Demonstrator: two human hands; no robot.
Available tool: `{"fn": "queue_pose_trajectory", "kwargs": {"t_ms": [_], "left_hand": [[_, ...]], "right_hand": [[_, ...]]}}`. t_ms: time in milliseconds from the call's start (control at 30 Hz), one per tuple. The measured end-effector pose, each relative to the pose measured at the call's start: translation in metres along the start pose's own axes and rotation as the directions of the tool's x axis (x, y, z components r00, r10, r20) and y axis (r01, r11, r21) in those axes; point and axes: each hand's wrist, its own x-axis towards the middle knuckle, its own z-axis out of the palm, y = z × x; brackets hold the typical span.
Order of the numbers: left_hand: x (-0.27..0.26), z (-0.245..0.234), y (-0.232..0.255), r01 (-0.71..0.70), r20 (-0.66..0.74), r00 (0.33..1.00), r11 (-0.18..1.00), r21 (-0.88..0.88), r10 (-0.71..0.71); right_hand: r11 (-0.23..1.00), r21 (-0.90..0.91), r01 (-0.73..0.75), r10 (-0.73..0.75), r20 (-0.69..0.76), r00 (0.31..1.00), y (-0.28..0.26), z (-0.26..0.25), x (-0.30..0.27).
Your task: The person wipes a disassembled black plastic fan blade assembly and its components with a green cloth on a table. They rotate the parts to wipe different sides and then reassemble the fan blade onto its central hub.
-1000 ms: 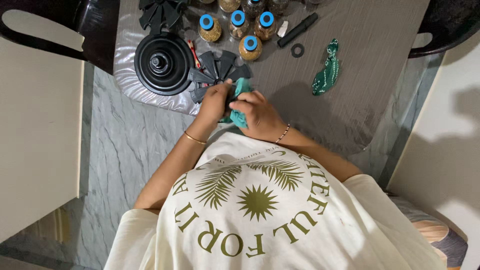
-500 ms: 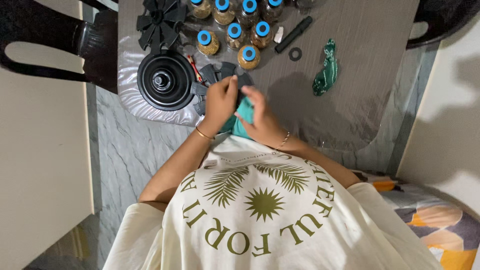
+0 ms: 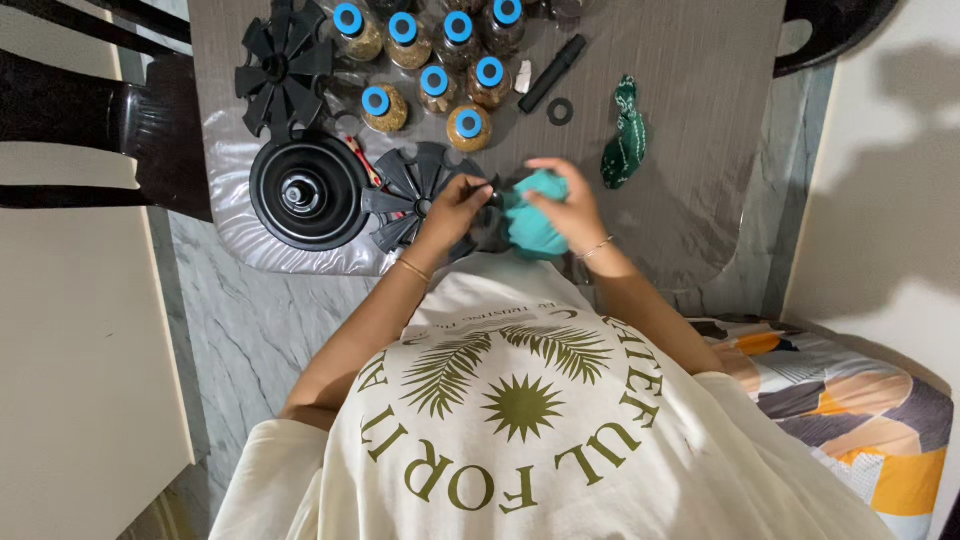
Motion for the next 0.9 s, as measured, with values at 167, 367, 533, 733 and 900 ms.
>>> {"fn": "queue_pose_trajectory", "kwargs": {"t_ms": [167, 367, 533, 733, 900], "left_hand": [[0.014, -0.005, -0.022, -0.323, 0.049, 0.925, 0.713, 0.622, 0.376], [0.057, 0.028, -0.04, -0.326, 0.239, 0.944, 0.545, 0.772, 0.226], [0.065, 0.038, -0.049, -0.263, 0.257, 0.963, 0.457, 0.85, 0.076], [0.073, 0.032, -0.044, -0.304, 0.224, 0.949, 0.451, 0.839, 0.222], [0.072, 0.034, -0.013, -0.369, 0.134, 0.901, 0.567, 0.737, 0.413]], "right_hand": [[0.887, -0.455, -0.076, -0.113, -0.375, 0.92, 0.063, -0.053, 0.058], [0.38, -0.921, 0.085, -0.211, 0.003, 0.977, 0.128, -0.064, 0.126], [0.452, -0.892, 0.016, -0.085, -0.025, 0.996, 0.147, -0.058, 0.148], [0.598, -0.788, -0.146, 0.082, -0.121, 0.989, 0.154, -0.07, 0.146], [0.606, -0.785, 0.131, -0.156, 0.044, 0.987, 0.15, -0.069, 0.126]]}}
